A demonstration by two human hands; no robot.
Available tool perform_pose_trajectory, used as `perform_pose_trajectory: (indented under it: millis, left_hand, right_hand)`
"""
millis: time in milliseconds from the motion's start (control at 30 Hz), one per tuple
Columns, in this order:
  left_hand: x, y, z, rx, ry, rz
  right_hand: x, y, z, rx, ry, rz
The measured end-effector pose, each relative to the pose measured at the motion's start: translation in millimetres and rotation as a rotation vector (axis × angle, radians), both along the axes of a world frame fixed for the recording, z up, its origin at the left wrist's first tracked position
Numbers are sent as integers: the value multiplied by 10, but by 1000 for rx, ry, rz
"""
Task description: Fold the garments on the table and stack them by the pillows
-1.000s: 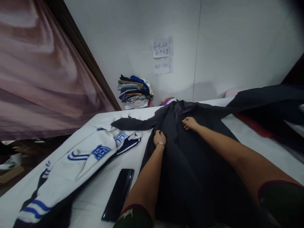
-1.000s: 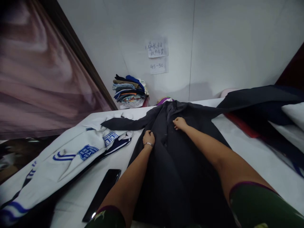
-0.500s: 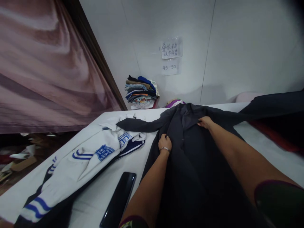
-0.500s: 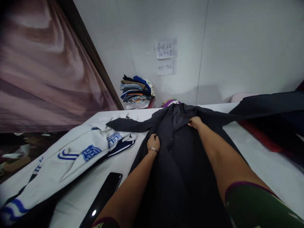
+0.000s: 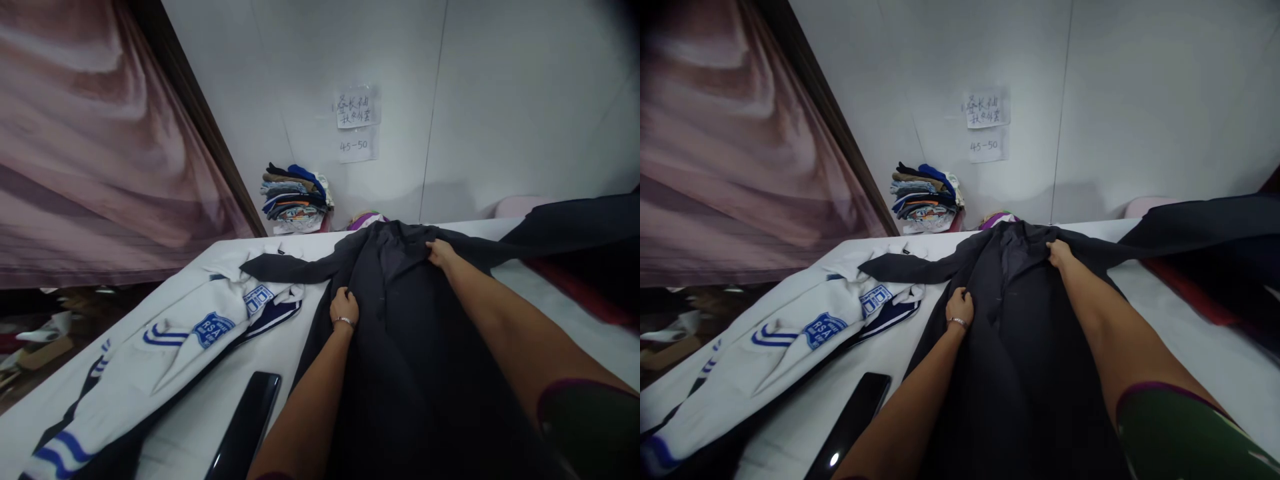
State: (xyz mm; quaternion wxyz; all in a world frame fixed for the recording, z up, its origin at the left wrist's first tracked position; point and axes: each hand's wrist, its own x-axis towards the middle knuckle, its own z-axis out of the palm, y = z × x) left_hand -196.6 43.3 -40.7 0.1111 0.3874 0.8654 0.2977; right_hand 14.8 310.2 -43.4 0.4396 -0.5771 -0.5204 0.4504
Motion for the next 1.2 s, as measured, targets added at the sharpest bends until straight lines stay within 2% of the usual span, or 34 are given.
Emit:
perform_pose_trajectory:
  millis: [200, 333, 433, 500, 533, 567, 633, 733, 967, 1200]
  left_hand:
    - [-6, 12, -11, -18, 6, -1]
    - [-1, 6, -14, -13, 10, -12]
    - [7, 1, -14, -4, 15, -22]
    - [12, -1, -10, -4, 11, -25]
    - [14, -3, -7, -7, 9, -25]
    - [16, -4, -3, -12, 7, -22]
    - [19, -9, 10, -20, 8, -17]
    - [22, -18, 36, -29, 5, -15]
    - [24, -13, 47, -42, 13, -23]
    - [13, -5, 26, -48, 34, -27]
  right_hand:
    - [75, 117, -45, -28, -217, -81]
    - [162, -81, -10, 69, -371, -91]
    - [152, -391, 2, 263, -523, -3]
    - [126, -580, -26, 454, -718, 123]
    - [112, -645, -51, 503, -822, 202]
    - [98, -686, -79, 497, -910, 278]
    - [73, -697, -136, 366, -1002, 390]
    - [44, -608, -182, 219, -1029, 432]
    - [137, -384, -133, 247, -1027, 339]
    - [88, -87, -143, 157, -1026, 408]
